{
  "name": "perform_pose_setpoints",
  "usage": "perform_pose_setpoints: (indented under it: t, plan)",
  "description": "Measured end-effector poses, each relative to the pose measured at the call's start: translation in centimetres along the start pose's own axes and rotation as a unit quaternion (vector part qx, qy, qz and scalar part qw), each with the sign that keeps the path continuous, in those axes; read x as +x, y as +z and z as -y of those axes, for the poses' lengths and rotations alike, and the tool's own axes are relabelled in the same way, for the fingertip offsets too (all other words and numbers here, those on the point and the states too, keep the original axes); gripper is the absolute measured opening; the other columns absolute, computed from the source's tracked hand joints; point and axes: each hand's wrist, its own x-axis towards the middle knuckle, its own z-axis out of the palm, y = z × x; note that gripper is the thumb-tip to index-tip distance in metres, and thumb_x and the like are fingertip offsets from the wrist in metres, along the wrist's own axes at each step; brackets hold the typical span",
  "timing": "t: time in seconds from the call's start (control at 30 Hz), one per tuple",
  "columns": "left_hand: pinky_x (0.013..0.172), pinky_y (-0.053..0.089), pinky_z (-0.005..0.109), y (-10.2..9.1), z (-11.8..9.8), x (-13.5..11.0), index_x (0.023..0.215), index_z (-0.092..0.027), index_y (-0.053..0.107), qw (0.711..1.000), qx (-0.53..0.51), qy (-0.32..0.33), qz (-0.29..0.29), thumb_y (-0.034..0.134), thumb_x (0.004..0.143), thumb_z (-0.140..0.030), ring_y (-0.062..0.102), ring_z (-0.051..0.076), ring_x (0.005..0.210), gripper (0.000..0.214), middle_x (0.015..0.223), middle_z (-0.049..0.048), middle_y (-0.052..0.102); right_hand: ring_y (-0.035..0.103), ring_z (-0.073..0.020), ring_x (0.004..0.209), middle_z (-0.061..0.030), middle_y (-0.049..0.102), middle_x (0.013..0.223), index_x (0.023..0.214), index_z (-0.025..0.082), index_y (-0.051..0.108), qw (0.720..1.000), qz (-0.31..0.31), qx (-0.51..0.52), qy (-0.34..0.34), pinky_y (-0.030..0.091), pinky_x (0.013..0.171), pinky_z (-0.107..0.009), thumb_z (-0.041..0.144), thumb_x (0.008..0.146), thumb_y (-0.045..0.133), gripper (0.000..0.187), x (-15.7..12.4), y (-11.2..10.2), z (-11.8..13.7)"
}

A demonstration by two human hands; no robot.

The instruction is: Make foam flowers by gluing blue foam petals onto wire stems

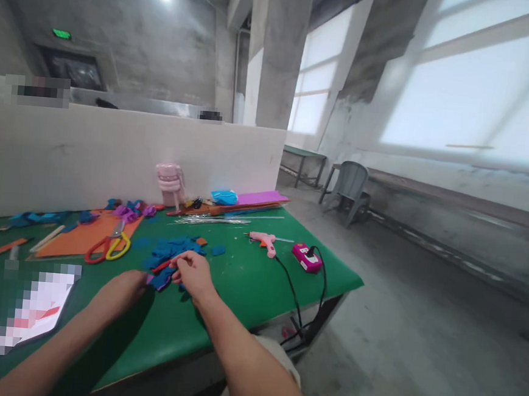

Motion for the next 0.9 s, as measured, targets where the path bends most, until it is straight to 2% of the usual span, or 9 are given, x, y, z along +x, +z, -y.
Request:
perform_pose_setpoints:
  t: [0.13, 0.27, 0.33, 0.43, 0.53, 0.6, 0.7, 0.8, 0.9]
  plan:
    - [0.069, 0.043, 0.031, -0.5, 0.5, -0.1, 0.083, -0.013, 0.062, 1.000, 0.007, -0.022, 0.007, 0.036, 0.081, -0.015, 0.061, 0.024, 0.083, 0.026, 0.087, 0.0144, 0.065, 0.049, -0.0062, 0.046, 0.0002, 0.060, 0.066, 0.069, 0.016, 0.057, 1.000, -0.007, -0.015, -0.021, 0.043, 0.043, -0.019, 0.028, 0.067, 0.052, 0.013, -0.1, -1.0, 0.5]
    - [0.066, 0.042, 0.029, -2.0, 0.4, -1.4, 0.079, -0.014, 0.062, 1.000, 0.001, -0.020, 0.022, 0.037, 0.081, -0.017, 0.061, 0.023, 0.081, 0.025, 0.086, 0.0138, 0.065, 0.051, -0.0067, 0.048, -0.0003, 0.061, 0.069, 0.070, 0.016, 0.059, 0.994, -0.064, -0.055, -0.065, 0.045, 0.045, -0.019, 0.026, 0.067, 0.051, 0.014, 0.4, -3.6, 1.6]
    - [0.065, 0.042, 0.029, -2.4, 0.3, -1.9, 0.078, -0.015, 0.062, 1.000, -0.004, -0.020, 0.023, 0.040, 0.081, -0.020, 0.061, 0.023, 0.080, 0.022, 0.085, 0.0129, 0.065, 0.051, -0.0072, 0.049, -0.0007, 0.062, 0.069, 0.071, 0.016, 0.059, 0.992, -0.091, -0.063, -0.057, 0.045, 0.046, -0.020, 0.026, 0.067, 0.051, 0.014, 0.8, -5.0, 2.0]
    - [0.066, 0.043, 0.030, -1.9, 0.2, -1.8, 0.081, -0.015, 0.061, 0.999, -0.004, -0.041, 0.006, 0.044, 0.081, -0.029, 0.061, 0.025, 0.081, 0.023, 0.085, 0.0130, 0.064, 0.051, -0.0077, 0.049, -0.0016, 0.063, 0.069, 0.071, 0.015, 0.059, 0.992, -0.099, -0.064, -0.039, 0.046, 0.046, -0.021, 0.026, 0.066, 0.050, 0.015, 1.3, -6.2, 2.0]
    - [0.068, 0.044, 0.031, -1.0, 0.2, -0.8, 0.082, -0.014, 0.061, 0.997, -0.012, -0.068, -0.026, 0.045, 0.081, -0.041, 0.060, 0.024, 0.083, 0.032, 0.089, 0.0135, 0.062, 0.052, -0.0077, 0.050, -0.0021, 0.063, 0.070, 0.071, 0.015, 0.059, 0.994, -0.086, -0.063, -0.029, 0.046, 0.047, -0.021, 0.027, 0.066, 0.050, 0.015, 1.4, -5.8, 1.5]
    - [0.072, 0.044, 0.029, -0.6, 0.2, -0.1, 0.082, -0.014, 0.062, 0.997, -0.020, -0.072, -0.023, 0.049, 0.078, -0.041, 0.059, 0.023, 0.087, 0.030, 0.094, 0.0130, 0.060, 0.052, -0.0077, 0.051, -0.0022, 0.063, 0.071, 0.072, 0.015, 0.059, 0.995, -0.070, -0.062, -0.027, 0.046, 0.048, -0.021, 0.027, 0.066, 0.051, 0.015, 1.4, -5.1, 1.2]
    - [0.076, 0.044, 0.028, -0.5, 0.2, 0.5, 0.087, -0.015, 0.062, 0.997, -0.022, -0.074, 0.001, 0.050, 0.078, -0.027, 0.059, 0.022, 0.092, 0.019, 0.098, 0.0125, 0.061, 0.052, -0.0077, 0.051, -0.0022, 0.063, 0.072, 0.073, 0.015, 0.059, 0.996, -0.052, -0.062, -0.028, 0.046, 0.049, -0.021, 0.029, 0.067, 0.052, 0.017, 1.2, -4.0, 1.0]
    - [0.074, 0.046, 0.031, -0.6, 0.2, 0.6, 0.091, -0.014, 0.062, 0.995, -0.018, -0.091, 0.021, 0.045, 0.077, -0.014, 0.060, 0.024, 0.092, 0.022, 0.096, 0.0150, 0.063, 0.052, -0.0078, 0.052, -0.0021, 0.063, 0.072, 0.073, 0.015, 0.059, 0.996, -0.048, -0.062, -0.029, 0.046, 0.049, -0.021, 0.030, 0.067, 0.052, 0.018, 1.1, -3.3, 0.9]
    - [0.070, 0.048, 0.032, -0.7, 0.4, 0.8, 0.092, -0.013, 0.062, 0.993, -0.016, -0.105, 0.047, 0.047, 0.072, -0.010, 0.062, 0.026, 0.090, 0.025, 0.095, 0.0173, 0.064, 0.053, -0.0078, 0.052, -0.0020, 0.063, 0.072, 0.073, 0.015, 0.059, 0.997, -0.044, -0.060, -0.026, 0.047, 0.049, -0.021, 0.031, 0.067, 0.052, 0.018, 1.2, -3.0, 0.8]
